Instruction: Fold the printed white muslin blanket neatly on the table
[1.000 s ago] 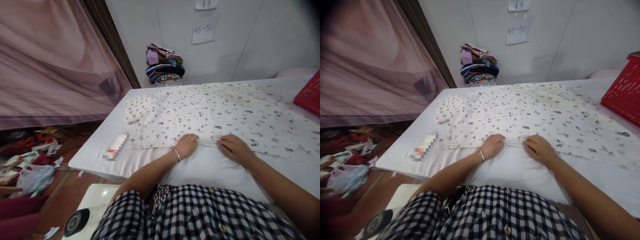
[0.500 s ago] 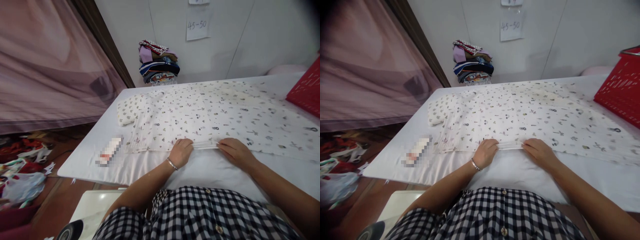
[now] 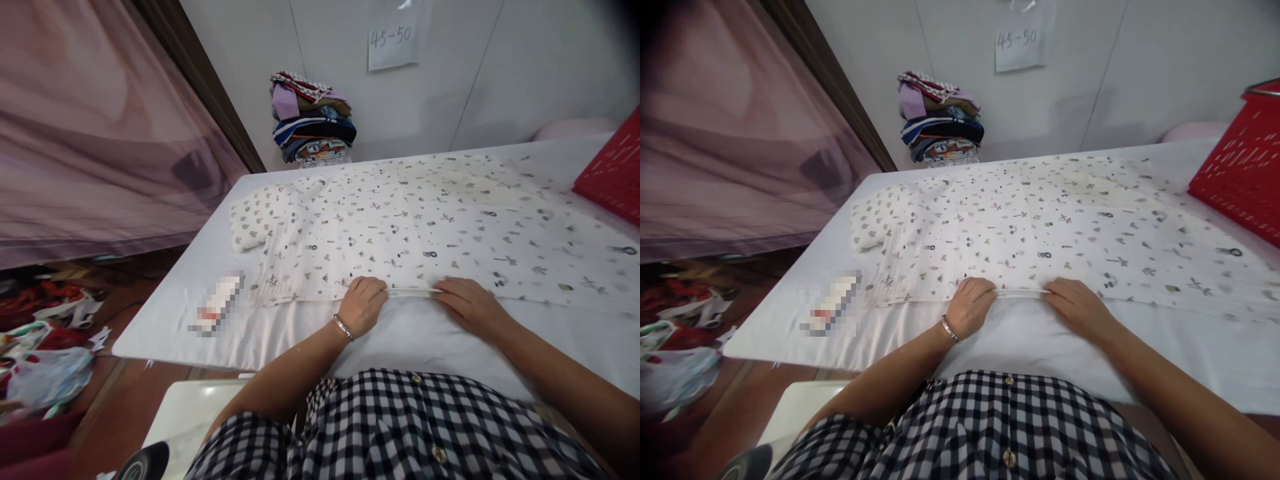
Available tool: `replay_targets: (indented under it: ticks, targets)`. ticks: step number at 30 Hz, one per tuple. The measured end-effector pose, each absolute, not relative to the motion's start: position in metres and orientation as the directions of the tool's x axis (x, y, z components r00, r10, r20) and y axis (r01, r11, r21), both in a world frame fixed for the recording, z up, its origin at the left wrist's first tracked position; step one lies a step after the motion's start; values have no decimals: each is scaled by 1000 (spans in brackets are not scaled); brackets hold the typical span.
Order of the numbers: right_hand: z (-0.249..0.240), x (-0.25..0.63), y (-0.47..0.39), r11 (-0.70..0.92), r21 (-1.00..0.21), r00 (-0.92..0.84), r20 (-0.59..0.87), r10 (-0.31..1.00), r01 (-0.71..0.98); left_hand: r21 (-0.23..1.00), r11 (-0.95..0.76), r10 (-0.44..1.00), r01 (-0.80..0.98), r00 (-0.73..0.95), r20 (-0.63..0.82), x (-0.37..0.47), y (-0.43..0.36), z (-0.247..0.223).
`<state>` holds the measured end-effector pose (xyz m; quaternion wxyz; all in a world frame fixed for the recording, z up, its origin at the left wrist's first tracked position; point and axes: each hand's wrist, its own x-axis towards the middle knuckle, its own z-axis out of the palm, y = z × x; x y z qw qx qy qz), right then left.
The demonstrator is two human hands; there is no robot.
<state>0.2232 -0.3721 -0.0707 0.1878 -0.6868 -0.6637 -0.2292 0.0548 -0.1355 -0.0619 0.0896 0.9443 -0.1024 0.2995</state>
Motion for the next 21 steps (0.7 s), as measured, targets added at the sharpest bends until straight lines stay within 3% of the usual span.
replay_targets:
  ticks: [7, 10, 17, 21]
  targets:
    - [-61, 213, -359, -165, 45, 116, 536, 836, 985, 151, -966, -86, -212, 808, 583, 57, -139, -58]
    - [-56, 209, -358, -136, 40, 92, 555, 827, 990, 144, -971, -75, -193, 810, 581, 56, -139, -58]
    - [-56, 198, -371, -108, 11, 86, 527, 845, 994, 67, -971, -176, -231, 871, 459, 50, -140, -58]
    - [-56, 192, -371, -125, 9, 100, 545, 832, 992, 65, -969, -181, -238, 865, 468, 49, -142, -56]
